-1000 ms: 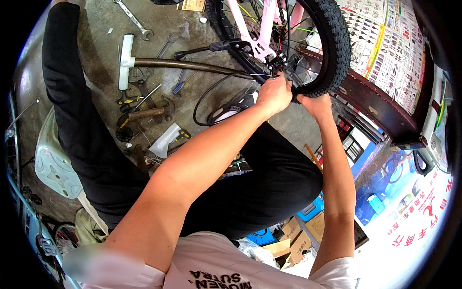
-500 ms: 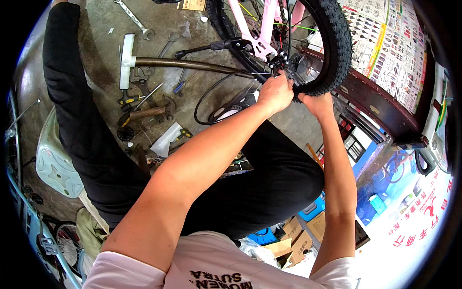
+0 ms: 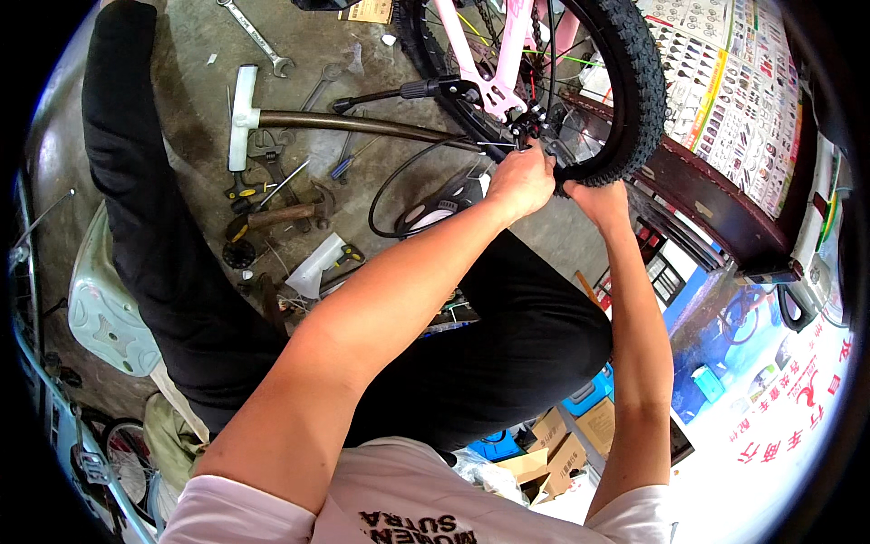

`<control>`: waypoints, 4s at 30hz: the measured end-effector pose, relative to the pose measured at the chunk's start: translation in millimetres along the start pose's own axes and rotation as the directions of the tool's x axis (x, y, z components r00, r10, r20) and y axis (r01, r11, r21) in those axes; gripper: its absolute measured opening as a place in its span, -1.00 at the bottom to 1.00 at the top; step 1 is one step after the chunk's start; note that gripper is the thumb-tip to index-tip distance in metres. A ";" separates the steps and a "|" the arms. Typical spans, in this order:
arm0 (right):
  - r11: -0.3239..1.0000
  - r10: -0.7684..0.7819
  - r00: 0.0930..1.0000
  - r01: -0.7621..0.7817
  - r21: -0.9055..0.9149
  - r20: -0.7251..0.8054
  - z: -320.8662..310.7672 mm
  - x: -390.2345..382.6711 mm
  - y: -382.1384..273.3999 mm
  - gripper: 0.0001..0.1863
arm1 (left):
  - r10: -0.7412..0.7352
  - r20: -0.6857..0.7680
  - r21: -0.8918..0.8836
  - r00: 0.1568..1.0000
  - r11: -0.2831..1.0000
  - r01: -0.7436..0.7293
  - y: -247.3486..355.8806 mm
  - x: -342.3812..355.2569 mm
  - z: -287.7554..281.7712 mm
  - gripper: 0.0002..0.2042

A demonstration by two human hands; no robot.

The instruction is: The person repairs a pink bicycle by adjusting the rear wheel hub, handling a long metal tube, and using a hand pump to inflate the tire.

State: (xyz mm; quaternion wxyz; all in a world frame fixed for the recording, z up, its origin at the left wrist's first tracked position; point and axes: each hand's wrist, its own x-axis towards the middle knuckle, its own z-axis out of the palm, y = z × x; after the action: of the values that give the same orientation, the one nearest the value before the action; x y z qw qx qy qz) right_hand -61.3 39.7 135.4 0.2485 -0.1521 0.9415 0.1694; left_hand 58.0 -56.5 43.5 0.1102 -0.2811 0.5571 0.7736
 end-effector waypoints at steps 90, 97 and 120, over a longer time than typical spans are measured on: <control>0.720 -0.354 0.732 0.611 0.330 -0.583 58.2 -123.3 -1.8 -0.17 | 0.968 0.236 0.955 0.084 -0.215 -0.206 254.8 -213.6 -233.8 -0.37; 0.708 -0.388 0.665 0.659 0.256 -0.638 61.8 -136.5 2.4 -0.35 | 0.993 0.033 0.974 0.111 -0.007 -0.228 221.8 -245.6 -233.5 -0.35; 0.707 -0.492 0.711 0.663 0.246 -0.503 66.7 -149.7 2.4 -0.32 | 0.997 -0.057 0.974 0.058 0.068 -0.217 188.9 -283.5 -254.9 -0.38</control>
State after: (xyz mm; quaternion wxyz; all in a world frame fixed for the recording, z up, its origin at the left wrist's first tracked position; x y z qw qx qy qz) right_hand 89.9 98.4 159.1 0.1172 -0.4214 0.8857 -0.1554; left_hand 277.9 -318.6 296.3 -0.4647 -0.1672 0.8586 0.1372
